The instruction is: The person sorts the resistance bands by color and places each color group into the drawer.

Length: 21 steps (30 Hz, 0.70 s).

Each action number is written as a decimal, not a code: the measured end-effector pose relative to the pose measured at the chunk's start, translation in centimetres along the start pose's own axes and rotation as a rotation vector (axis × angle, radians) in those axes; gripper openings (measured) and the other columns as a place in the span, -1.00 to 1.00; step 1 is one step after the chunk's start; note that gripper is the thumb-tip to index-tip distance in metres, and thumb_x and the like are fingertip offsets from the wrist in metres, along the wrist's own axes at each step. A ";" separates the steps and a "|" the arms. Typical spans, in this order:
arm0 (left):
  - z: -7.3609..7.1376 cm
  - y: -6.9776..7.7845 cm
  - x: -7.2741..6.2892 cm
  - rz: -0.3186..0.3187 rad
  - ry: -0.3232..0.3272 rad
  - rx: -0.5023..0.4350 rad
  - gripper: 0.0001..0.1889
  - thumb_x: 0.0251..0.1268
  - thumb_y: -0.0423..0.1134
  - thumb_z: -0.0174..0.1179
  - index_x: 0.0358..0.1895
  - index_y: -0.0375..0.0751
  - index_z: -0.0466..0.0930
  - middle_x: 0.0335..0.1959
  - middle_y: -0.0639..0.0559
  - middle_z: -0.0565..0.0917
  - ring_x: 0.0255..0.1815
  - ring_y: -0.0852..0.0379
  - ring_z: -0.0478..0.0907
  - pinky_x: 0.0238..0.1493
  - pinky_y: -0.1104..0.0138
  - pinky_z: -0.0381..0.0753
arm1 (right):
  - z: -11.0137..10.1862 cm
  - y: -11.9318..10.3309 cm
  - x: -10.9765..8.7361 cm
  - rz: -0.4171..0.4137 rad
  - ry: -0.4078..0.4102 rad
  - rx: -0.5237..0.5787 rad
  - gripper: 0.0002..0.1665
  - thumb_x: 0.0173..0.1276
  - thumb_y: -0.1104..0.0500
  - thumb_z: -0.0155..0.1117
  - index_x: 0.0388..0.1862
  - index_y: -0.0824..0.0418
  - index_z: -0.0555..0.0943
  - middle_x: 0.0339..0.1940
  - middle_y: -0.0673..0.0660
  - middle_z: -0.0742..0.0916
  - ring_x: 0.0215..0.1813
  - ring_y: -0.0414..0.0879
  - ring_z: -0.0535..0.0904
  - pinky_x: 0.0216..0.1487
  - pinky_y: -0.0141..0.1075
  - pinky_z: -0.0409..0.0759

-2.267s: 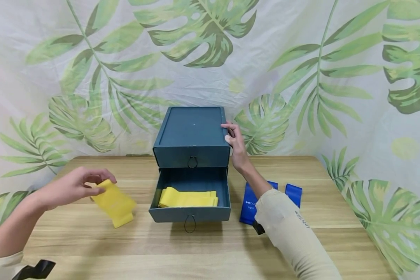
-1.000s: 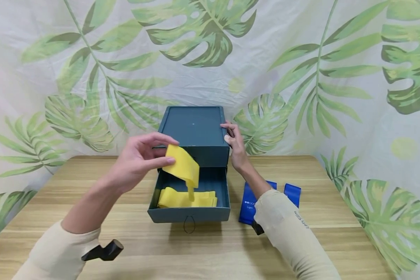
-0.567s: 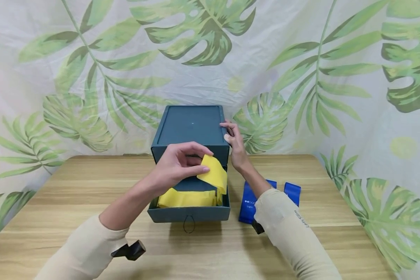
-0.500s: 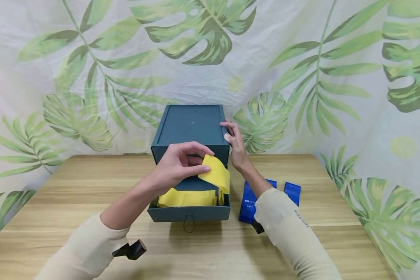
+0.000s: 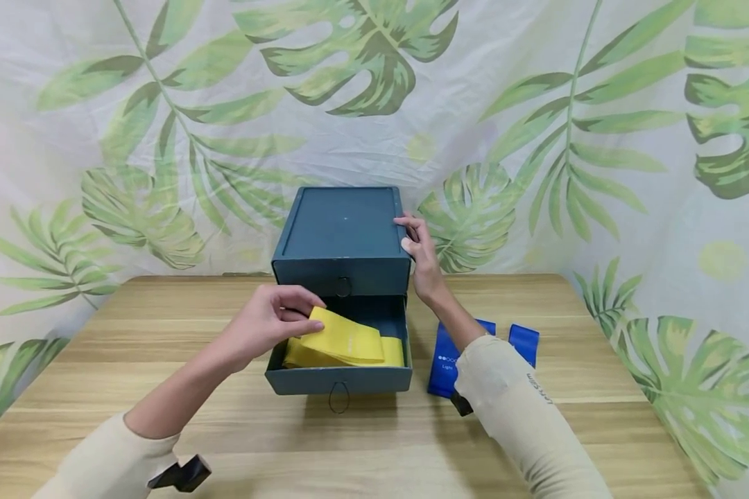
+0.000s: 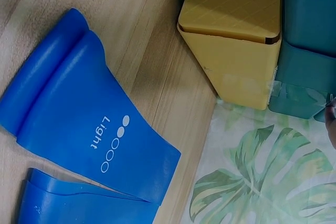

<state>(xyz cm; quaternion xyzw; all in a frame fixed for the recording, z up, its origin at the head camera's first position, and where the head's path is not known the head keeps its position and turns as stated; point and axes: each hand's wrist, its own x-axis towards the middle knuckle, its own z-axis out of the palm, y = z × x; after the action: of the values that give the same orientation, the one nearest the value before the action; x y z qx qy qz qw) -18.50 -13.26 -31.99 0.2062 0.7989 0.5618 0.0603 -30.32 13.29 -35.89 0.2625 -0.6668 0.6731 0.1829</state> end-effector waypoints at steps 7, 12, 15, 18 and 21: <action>-1.2 -1.1 -0.5 -0.059 0.019 0.068 -0.77 0.28 -0.42 0.42 -0.04 -0.46 0.73 -0.28 -0.13 0.75 -0.33 0.07 0.74 -0.25 0.29 0.76 | 0.0 -0.2 -0.1 0.008 0.001 -0.009 -0.32 0.38 0.10 -0.19 0.33 0.55 0.30 0.61 0.46 0.18 0.66 0.26 0.04 0.59 0.19 0.00; -1.4 -1.2 -0.6 -0.050 0.012 0.151 -0.77 0.28 -0.41 0.43 -0.05 -0.44 0.76 -0.23 -0.15 0.72 -0.32 0.07 0.75 -0.25 0.25 0.77 | 0.0 -0.2 -0.1 0.007 0.001 -0.011 -0.33 0.39 0.11 -0.19 0.33 0.54 0.31 0.61 0.45 0.19 0.66 0.26 0.05 0.59 0.17 0.01; -1.3 -1.1 -0.5 -0.007 0.026 0.270 -0.79 0.25 -0.41 0.45 -0.08 -0.42 0.77 -0.23 -0.13 0.75 -0.33 0.09 0.74 -0.28 0.28 0.76 | 0.0 -0.2 -0.1 0.008 -0.001 -0.013 -0.32 0.39 0.09 -0.19 0.33 0.55 0.30 0.61 0.47 0.18 0.66 0.26 0.05 0.58 0.18 0.02; -1.1 -0.9 -0.6 0.048 0.054 0.395 -0.80 0.25 -0.42 0.45 -0.09 -0.41 0.77 -0.21 -0.13 0.77 -0.32 0.09 0.73 -0.28 0.30 0.74 | 0.0 -0.2 -0.1 0.004 -0.005 -0.010 -0.31 0.39 0.09 -0.19 0.33 0.56 0.30 0.60 0.49 0.17 0.66 0.27 0.05 0.58 0.19 0.01; -0.9 -0.6 -0.8 0.095 0.080 0.497 -0.80 0.24 -0.44 0.45 -0.10 -0.43 0.77 -0.17 -0.15 0.76 -0.27 0.04 0.73 -0.26 0.27 0.75 | -0.1 -0.2 -0.1 0.005 -0.007 -0.007 -0.32 0.40 0.09 -0.19 0.33 0.56 0.30 0.60 0.49 0.16 0.66 0.27 0.04 0.59 0.21 -0.01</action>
<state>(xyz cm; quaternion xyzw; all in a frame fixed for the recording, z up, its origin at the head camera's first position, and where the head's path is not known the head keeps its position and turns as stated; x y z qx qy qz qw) -18.19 -14.53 -32.32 0.2297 0.9035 0.3583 -0.0506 -30.09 13.38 -35.76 0.2625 -0.6703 0.6704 0.1799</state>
